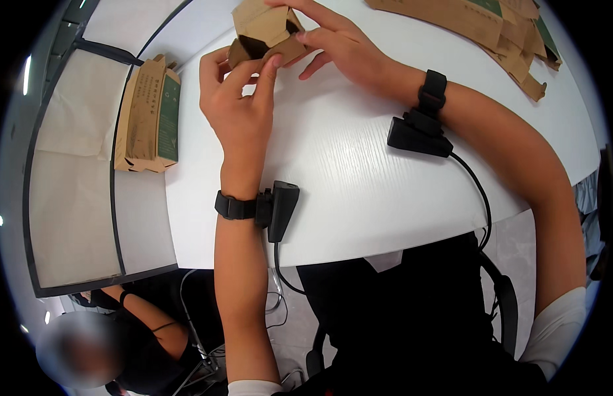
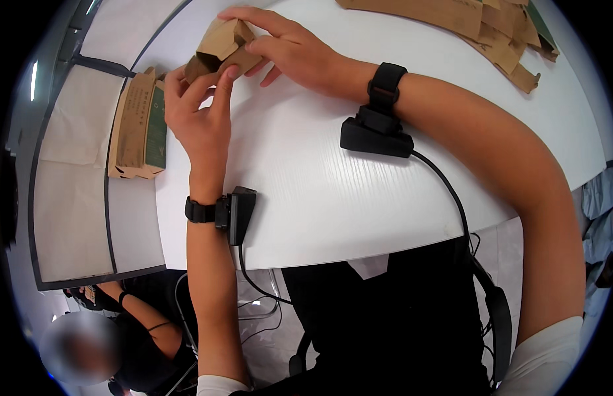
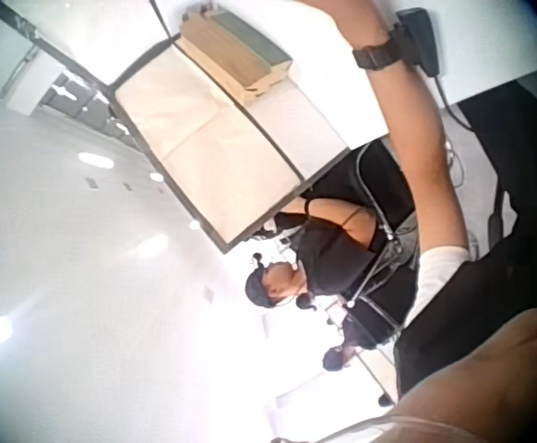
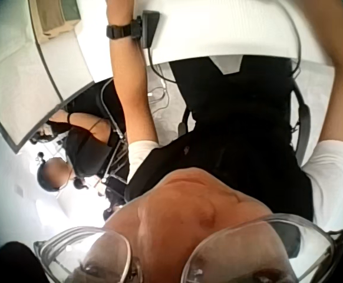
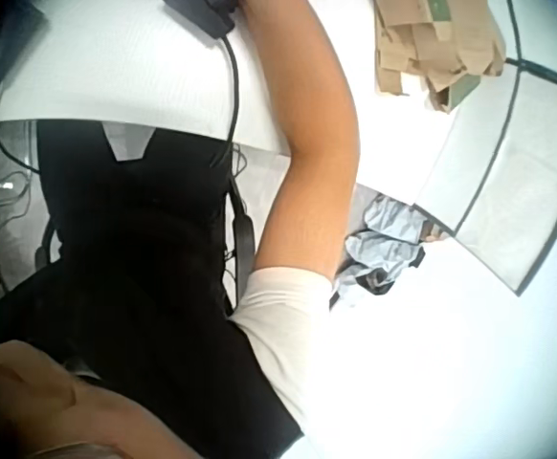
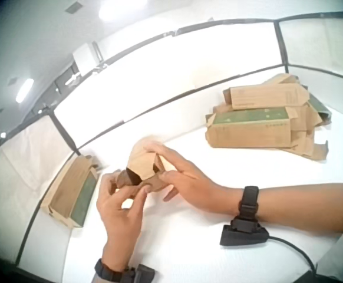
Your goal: The person assembles cardboard boxes by folding the flaps and interlocking the bottom sections by hand on a white desk.
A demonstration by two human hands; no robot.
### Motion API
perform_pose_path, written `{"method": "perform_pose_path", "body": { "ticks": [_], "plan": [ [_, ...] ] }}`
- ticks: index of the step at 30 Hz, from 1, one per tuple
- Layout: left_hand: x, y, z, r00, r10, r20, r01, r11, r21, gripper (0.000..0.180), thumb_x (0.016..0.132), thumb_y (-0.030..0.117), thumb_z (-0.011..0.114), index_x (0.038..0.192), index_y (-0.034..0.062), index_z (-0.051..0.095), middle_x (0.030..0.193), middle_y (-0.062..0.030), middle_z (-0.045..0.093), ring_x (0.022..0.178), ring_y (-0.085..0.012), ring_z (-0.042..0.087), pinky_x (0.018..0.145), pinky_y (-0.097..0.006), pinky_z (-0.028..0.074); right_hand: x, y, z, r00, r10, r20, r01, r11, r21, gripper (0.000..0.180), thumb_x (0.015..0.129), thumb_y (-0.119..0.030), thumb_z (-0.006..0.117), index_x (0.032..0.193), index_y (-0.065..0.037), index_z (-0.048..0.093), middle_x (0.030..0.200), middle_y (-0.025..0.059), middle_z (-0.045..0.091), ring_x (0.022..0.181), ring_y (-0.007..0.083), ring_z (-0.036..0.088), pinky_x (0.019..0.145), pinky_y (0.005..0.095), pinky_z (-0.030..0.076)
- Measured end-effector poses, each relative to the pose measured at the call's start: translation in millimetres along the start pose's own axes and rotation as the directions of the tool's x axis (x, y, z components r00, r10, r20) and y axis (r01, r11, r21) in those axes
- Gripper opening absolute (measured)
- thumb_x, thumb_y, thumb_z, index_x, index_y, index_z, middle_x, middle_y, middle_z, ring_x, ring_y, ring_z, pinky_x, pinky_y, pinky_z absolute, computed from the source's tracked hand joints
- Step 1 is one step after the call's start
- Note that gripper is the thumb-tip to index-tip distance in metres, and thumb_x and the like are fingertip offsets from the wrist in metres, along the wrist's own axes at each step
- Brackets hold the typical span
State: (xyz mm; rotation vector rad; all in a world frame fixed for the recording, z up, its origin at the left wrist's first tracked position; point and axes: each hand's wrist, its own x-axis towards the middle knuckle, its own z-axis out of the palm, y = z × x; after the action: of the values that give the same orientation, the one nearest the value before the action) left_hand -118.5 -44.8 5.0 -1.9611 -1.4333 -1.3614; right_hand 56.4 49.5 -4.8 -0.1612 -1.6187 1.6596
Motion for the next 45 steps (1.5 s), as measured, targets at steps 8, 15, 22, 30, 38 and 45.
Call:
{"method": "perform_pose_path", "body": {
  "ticks": [8,15,22,30,38,45],
  "plan": [
    [0,4,2,0.988,-0.096,-0.121,0.1,0.995,0.024,0.019,0.082,0.012,0.086,0.094,0.0004,0.076,0.103,-0.009,0.061,0.081,-0.0183,0.066,0.062,-0.027,0.06,2,19,0,0.983,-0.173,0.06,0.178,0.977,-0.115,0.055,0.1,-0.013,0.043,0.154,-0.025,0.045,0.151,0.0168,0.046,0.125,0.0279,0.062,0.098,0.0388,0.06],
    [-2,8,0,0.969,-0.219,-0.115,0.219,0.976,-0.016,0.02,0.092,0.018,0.08,0.098,-0.0014,0.076,0.096,-0.0048,0.06,0.078,-0.0123,0.06,0.056,-0.025,0.054,-3,17,5,0.984,-0.174,0.038,0.177,0.94,-0.293,0.049,0.103,-0.017,0.049,0.152,-0.023,0.048,0.156,0.0145,0.042,0.138,0.0276,0.051,0.097,0.0373,0.06],
    [-1,6,2,0.981,-0.177,-0.082,0.175,0.984,-0.034,0.022,0.089,0.02,0.081,0.099,0.0013,0.075,0.09,-0.0042,0.061,0.071,-0.0128,0.063,0.051,-0.024,0.047,-2,18,3,0.975,-0.221,0.023,0.211,0.886,-0.412,0.049,0.104,-0.017,0.051,0.153,-0.023,0.049,0.155,0.01,0.046,0.127,0.0255,0.061,0.091,0.0339,0.062],
    [-5,10,-1,0.994,-0.104,-0.022,0.095,0.965,-0.243,0.043,0.09,0.009,0.077,0.126,0.002,0.055,0.105,-0.0084,0.064,0.081,-0.0159,0.069,0.066,-0.026,0.058,-1,10,-1,0.991,-0.12,-0.063,0.105,0.974,-0.201,0.058,0.105,-0.009,0.049,0.161,-0.017,0.034,0.155,0.016,0.042,0.104,0.0163,0.068,0.077,0.0274,0.062],
    [-2,10,-3,0.991,-0.079,0.104,0.1,0.973,-0.21,0.013,0.099,0.011,0.069,0.106,0.0012,0.065,0.095,-0.0035,0.063,0.083,-0.0113,0.066,0.064,-0.024,0.056,-2,5,0,0.986,-0.106,-0.128,0.084,0.982,-0.166,0.047,0.104,-0.016,0.057,0.149,-0.011,0.046,0.127,0.0093,0.058,0.097,0.014,0.068,0.072,0.0257,0.061],
    [-2,13,4,0.985,-0.164,-0.047,0.144,0.947,-0.286,0.018,0.094,0.01,0.074,0.109,0.0048,0.067,0.086,-0.0025,0.062,0.072,-0.0114,0.064,0.061,-0.025,0.057,-7,2,0,0.996,-0.078,-0.048,0.066,0.973,-0.221,0.054,0.099,-0.018,0.065,0.149,-0.009,0.046,0.127,0.0117,0.058,0.094,0.0132,0.067,0.072,0.0249,0.059]
  ]
}}
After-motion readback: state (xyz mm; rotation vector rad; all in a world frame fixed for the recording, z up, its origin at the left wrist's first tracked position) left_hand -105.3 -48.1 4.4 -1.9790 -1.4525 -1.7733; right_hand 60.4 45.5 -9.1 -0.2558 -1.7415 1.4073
